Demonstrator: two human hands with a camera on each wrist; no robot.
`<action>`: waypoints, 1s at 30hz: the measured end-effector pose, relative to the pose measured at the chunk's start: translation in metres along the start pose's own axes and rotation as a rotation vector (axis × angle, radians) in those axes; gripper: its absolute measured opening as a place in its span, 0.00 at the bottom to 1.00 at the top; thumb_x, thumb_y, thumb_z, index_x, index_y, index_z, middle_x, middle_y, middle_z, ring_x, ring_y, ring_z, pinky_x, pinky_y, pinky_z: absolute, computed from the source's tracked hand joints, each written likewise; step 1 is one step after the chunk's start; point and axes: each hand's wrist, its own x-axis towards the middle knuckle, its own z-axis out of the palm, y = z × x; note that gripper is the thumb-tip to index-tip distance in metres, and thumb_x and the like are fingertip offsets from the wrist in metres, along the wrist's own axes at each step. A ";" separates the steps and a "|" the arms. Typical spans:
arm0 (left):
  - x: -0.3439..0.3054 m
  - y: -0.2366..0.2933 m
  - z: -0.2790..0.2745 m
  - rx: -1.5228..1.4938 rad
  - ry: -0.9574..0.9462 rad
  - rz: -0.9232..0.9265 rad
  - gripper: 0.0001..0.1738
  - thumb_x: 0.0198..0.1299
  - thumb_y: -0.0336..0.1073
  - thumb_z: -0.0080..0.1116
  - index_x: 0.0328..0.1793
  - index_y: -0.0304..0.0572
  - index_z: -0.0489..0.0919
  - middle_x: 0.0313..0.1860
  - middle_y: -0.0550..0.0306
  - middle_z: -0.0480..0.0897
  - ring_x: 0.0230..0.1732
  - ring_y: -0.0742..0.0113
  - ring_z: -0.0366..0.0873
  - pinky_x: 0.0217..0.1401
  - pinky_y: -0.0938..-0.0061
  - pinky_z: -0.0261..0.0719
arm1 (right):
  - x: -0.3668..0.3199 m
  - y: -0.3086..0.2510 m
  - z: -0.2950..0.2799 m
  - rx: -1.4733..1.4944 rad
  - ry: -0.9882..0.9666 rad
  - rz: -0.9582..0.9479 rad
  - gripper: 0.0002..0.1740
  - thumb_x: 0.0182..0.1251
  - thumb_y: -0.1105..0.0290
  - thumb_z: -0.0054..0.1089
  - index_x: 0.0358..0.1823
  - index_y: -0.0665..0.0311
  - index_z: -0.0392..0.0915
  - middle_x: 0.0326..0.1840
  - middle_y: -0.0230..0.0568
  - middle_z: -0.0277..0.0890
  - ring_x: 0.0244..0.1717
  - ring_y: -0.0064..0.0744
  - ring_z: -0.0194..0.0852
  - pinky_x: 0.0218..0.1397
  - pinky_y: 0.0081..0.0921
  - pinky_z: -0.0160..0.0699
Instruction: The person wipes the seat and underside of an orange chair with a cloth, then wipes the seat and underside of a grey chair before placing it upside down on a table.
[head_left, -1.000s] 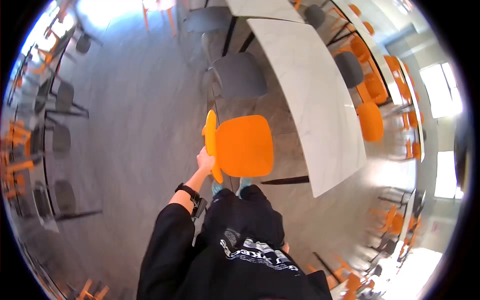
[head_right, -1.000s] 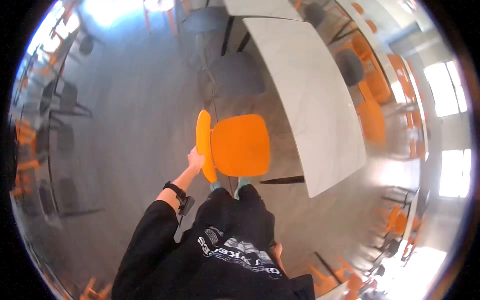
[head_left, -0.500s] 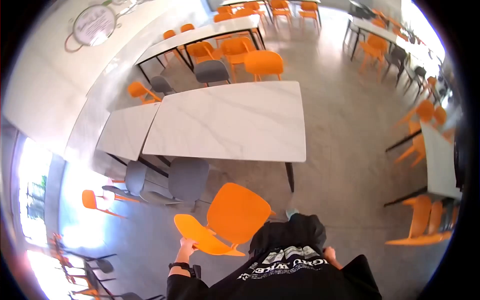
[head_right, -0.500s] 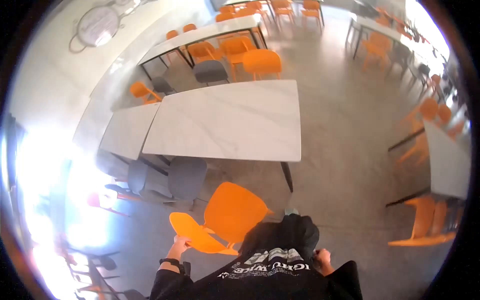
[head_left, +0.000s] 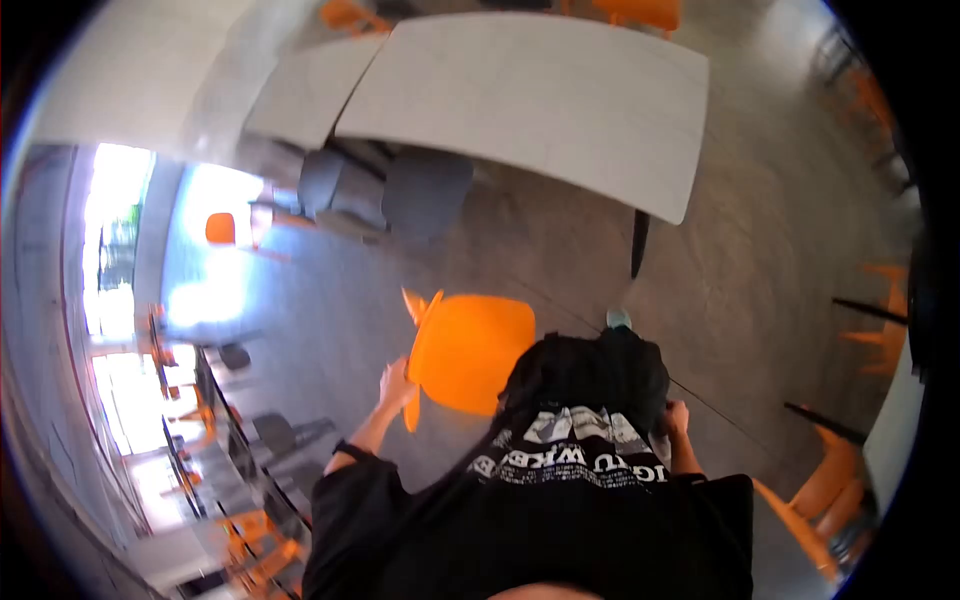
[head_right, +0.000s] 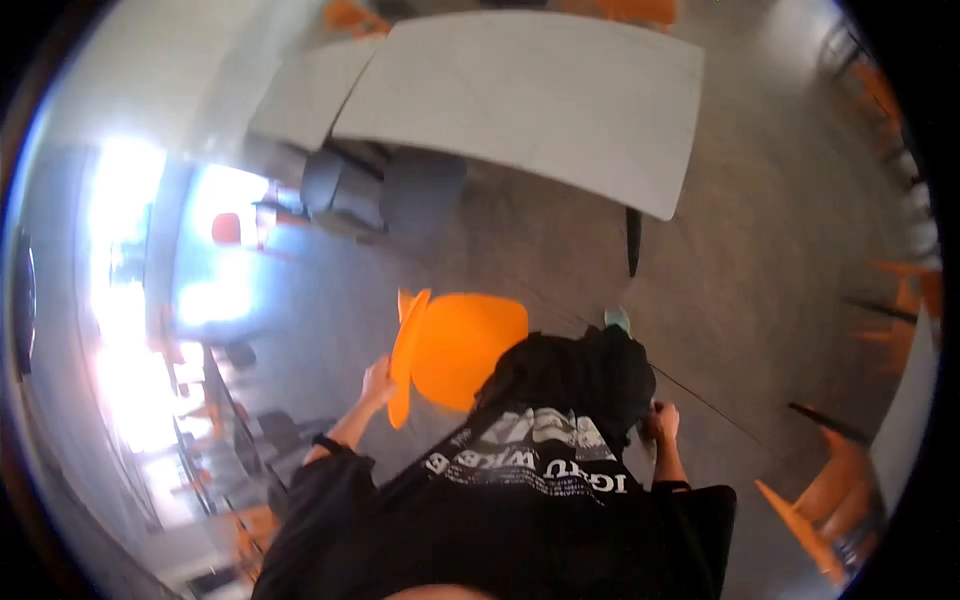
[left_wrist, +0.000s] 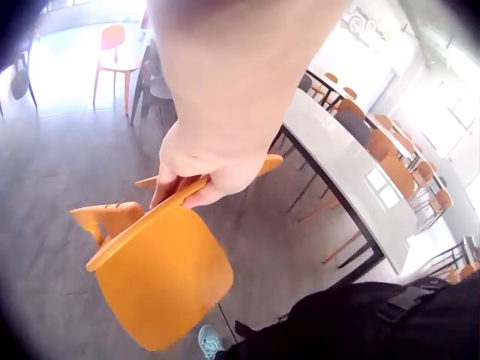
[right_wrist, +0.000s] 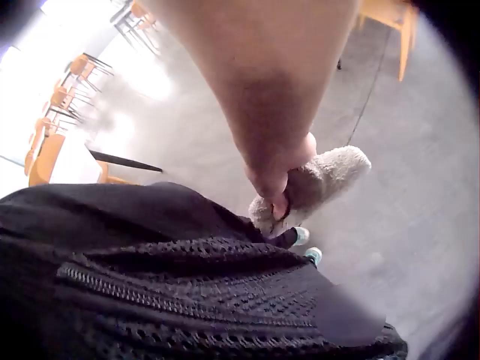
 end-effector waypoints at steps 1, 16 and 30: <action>-0.012 0.008 0.012 0.053 -0.052 -0.014 0.15 0.53 0.26 0.54 0.49 0.45 0.76 0.43 0.42 0.82 0.48 0.40 0.79 0.45 0.55 0.76 | 0.017 0.007 -0.007 0.017 0.015 -0.034 0.19 0.51 0.61 0.66 0.43 0.64 0.84 0.38 0.53 0.84 0.44 0.51 0.84 0.49 0.40 0.79; -0.164 -0.002 0.151 -0.130 0.061 -0.108 0.20 0.54 0.22 0.48 0.53 0.49 0.72 0.36 0.40 0.81 0.37 0.38 0.81 0.39 0.50 0.77 | 0.073 -0.129 -0.095 -0.399 -0.184 -0.289 0.15 0.55 0.65 0.70 0.43 0.62 0.85 0.35 0.37 0.84 0.36 0.30 0.81 0.41 0.29 0.77; -0.160 0.027 0.133 -0.191 0.032 -0.174 0.24 0.55 0.26 0.54 0.60 0.49 0.71 0.40 0.43 0.80 0.37 0.42 0.83 0.40 0.54 0.81 | 0.013 -0.443 0.015 0.456 -1.163 -0.131 0.27 0.74 0.49 0.44 0.60 0.64 0.72 0.45 0.42 0.80 0.36 0.36 0.78 0.34 0.26 0.76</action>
